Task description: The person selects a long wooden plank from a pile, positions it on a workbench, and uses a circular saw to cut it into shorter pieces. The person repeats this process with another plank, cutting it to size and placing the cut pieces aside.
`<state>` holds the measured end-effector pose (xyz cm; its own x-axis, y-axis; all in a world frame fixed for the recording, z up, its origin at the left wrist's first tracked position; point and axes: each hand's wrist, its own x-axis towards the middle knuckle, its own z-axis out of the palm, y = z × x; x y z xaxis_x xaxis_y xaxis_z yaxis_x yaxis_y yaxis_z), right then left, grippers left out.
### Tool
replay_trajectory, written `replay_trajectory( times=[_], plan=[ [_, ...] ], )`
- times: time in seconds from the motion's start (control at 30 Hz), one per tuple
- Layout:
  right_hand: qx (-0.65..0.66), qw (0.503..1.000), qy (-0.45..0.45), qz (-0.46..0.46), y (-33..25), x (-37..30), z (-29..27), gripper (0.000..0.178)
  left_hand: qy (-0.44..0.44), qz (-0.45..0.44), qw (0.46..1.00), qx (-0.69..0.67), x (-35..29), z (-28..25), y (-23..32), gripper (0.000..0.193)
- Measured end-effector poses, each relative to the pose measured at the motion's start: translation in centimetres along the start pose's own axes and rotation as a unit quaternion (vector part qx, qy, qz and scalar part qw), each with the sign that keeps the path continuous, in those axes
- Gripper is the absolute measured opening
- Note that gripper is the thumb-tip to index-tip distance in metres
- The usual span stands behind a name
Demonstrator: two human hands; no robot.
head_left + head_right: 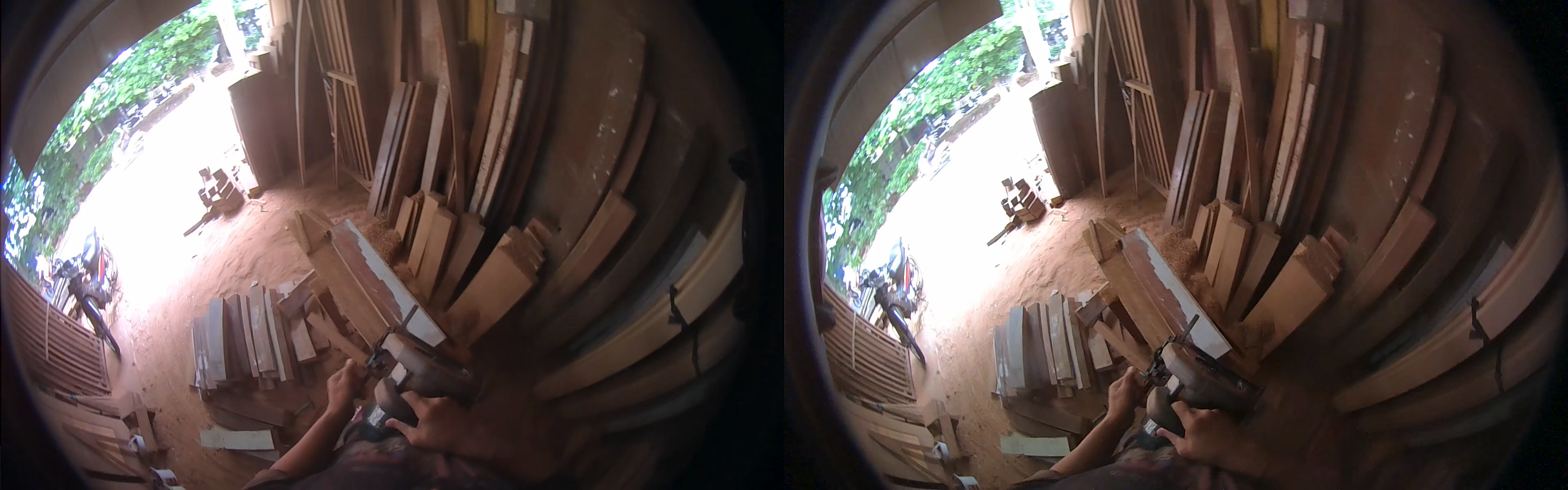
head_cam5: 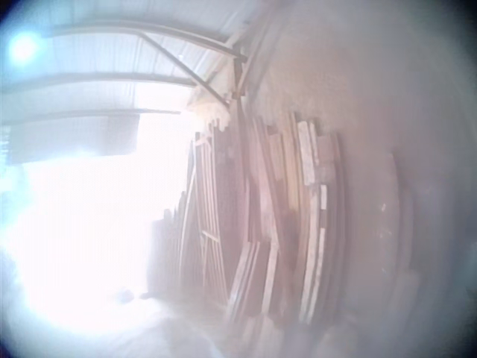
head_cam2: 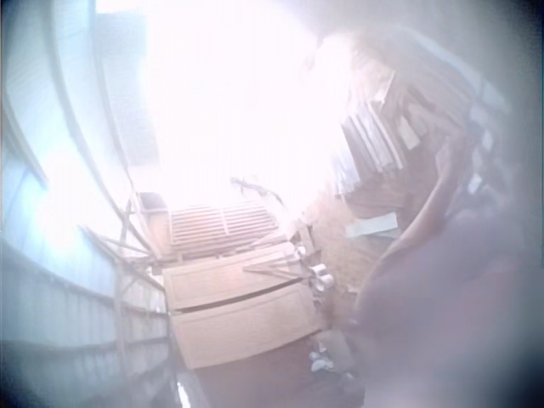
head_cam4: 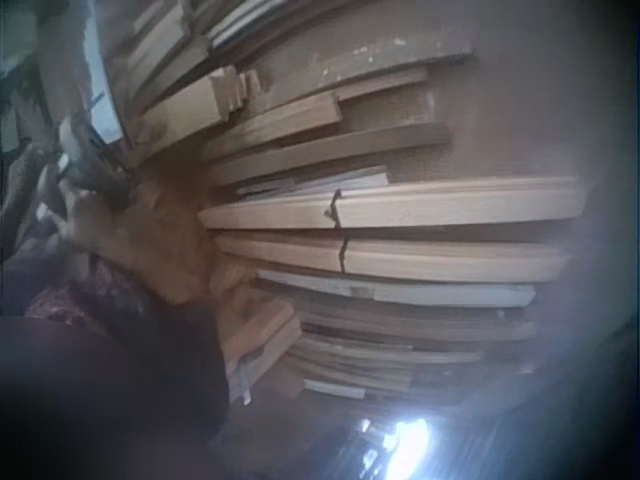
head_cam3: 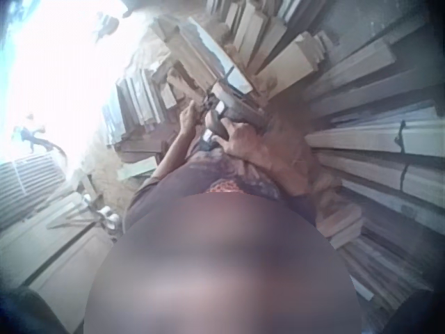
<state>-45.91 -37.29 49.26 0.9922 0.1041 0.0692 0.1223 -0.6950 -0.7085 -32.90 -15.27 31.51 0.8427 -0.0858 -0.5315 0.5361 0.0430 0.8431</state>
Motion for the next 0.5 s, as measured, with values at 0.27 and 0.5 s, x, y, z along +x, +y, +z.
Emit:
replay_trajectory(
  times=[0.27,0.5],
  plan=[
    [-0.018,0.997,-0.061,-0.049,-2.2,2.9,2.9,0.057,-0.021,-0.084,0.932,-0.352,2.4,-1.6,-0.5,0.073],
    [-0.017,0.998,-0.04,-0.039,-5.6,5.8,5.4,0.05,-0.224,-0.089,0.853,-0.463,4.2,-5.8,2.3,0.068]
  ],
)
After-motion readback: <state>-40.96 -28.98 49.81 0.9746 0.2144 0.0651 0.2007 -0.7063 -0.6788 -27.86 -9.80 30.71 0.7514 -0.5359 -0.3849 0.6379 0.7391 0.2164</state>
